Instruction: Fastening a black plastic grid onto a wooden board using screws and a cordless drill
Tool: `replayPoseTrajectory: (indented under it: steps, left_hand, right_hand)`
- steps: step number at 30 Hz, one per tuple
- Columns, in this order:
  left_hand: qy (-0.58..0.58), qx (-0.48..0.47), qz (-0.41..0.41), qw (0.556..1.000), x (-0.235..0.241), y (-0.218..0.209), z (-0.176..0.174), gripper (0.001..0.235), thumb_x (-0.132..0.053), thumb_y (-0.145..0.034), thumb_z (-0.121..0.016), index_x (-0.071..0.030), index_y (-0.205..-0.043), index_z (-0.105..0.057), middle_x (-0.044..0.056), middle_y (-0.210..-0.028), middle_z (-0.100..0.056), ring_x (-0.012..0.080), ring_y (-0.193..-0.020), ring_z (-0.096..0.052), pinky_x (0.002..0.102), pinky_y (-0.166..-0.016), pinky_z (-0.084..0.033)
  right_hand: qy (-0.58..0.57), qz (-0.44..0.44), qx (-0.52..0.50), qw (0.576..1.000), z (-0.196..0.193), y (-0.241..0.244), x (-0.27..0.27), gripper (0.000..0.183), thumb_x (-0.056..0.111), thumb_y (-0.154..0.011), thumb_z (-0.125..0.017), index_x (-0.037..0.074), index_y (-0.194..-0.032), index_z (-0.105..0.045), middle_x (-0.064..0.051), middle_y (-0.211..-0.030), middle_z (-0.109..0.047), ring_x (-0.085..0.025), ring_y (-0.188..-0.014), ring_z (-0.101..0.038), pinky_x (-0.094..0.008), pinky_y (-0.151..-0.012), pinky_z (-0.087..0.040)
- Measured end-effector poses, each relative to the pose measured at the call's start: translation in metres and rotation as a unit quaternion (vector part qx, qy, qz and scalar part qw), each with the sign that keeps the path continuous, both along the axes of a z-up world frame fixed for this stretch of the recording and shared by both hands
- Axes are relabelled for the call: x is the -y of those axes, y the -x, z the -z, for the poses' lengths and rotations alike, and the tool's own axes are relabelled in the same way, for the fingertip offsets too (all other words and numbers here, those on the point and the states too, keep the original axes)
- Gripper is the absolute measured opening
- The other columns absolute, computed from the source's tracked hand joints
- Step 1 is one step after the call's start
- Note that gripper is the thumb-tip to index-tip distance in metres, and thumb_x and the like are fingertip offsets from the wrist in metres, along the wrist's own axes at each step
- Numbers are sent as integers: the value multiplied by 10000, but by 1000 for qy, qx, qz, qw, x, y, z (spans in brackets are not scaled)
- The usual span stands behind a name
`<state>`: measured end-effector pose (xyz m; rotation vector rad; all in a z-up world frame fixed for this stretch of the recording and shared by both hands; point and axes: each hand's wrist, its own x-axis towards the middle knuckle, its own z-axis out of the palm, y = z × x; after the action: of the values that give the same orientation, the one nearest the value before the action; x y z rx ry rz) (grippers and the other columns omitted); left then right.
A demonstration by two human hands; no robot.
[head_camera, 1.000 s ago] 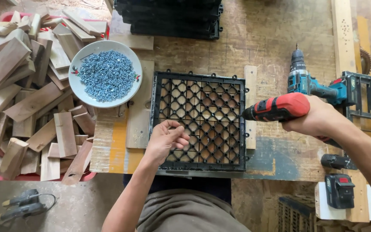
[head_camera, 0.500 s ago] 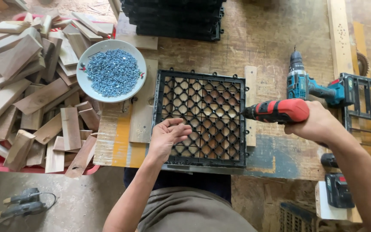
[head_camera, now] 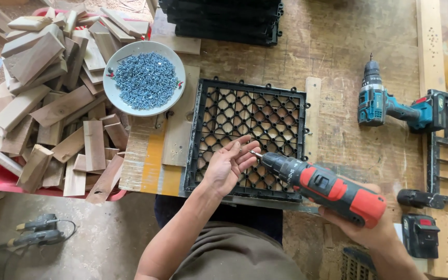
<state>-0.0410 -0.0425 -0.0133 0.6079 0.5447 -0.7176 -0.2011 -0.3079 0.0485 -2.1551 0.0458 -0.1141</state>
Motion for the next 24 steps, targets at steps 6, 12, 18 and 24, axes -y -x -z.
replayPoseTrajectory:
  steps: [6,12,18,24]
  left_hand:
    - [18,-26,-55,998,9,9,-4,339,-108,-1078,-467,81,-1327,-599,247,-1190,-718,255,-1029,-726,324,-881,-607]
    - [18,-20,-74,997,17,11,3,338,-120,-1059,-508,80,-1316,-599,232,-1195,-724,249,-1013,-734,314,-838,-618]
    - [8,-4,-61,998,14,10,2,347,-140,-1038,-544,66,-1304,-625,221,-1192,-733,238,-1019,-734,296,-825,-611]
    - [-20,-2,-58,998,16,9,6,300,-101,-1011,-577,71,-1247,-648,229,-1196,-734,249,-998,-739,330,-798,-632]
  right_hand:
    - [-24,-39,-13,999,2,-8,-21,278,167,-722,-830,69,-973,-760,-39,-856,-789,-150,-731,-715,-289,-739,-599]
    - [25,-29,-19,999,11,-11,-21,270,153,-678,-833,95,-932,-764,-18,-790,-772,-158,-672,-691,-291,-695,-581]
    - [78,-50,38,995,13,-9,-36,588,265,-711,-845,80,-1247,-691,-135,-1315,-722,-217,-1142,-755,-320,-921,-576]
    - [277,-69,124,950,13,-6,-63,513,142,-841,-697,121,-1351,-637,-87,-1123,-786,-237,-941,-784,-362,-721,-583]
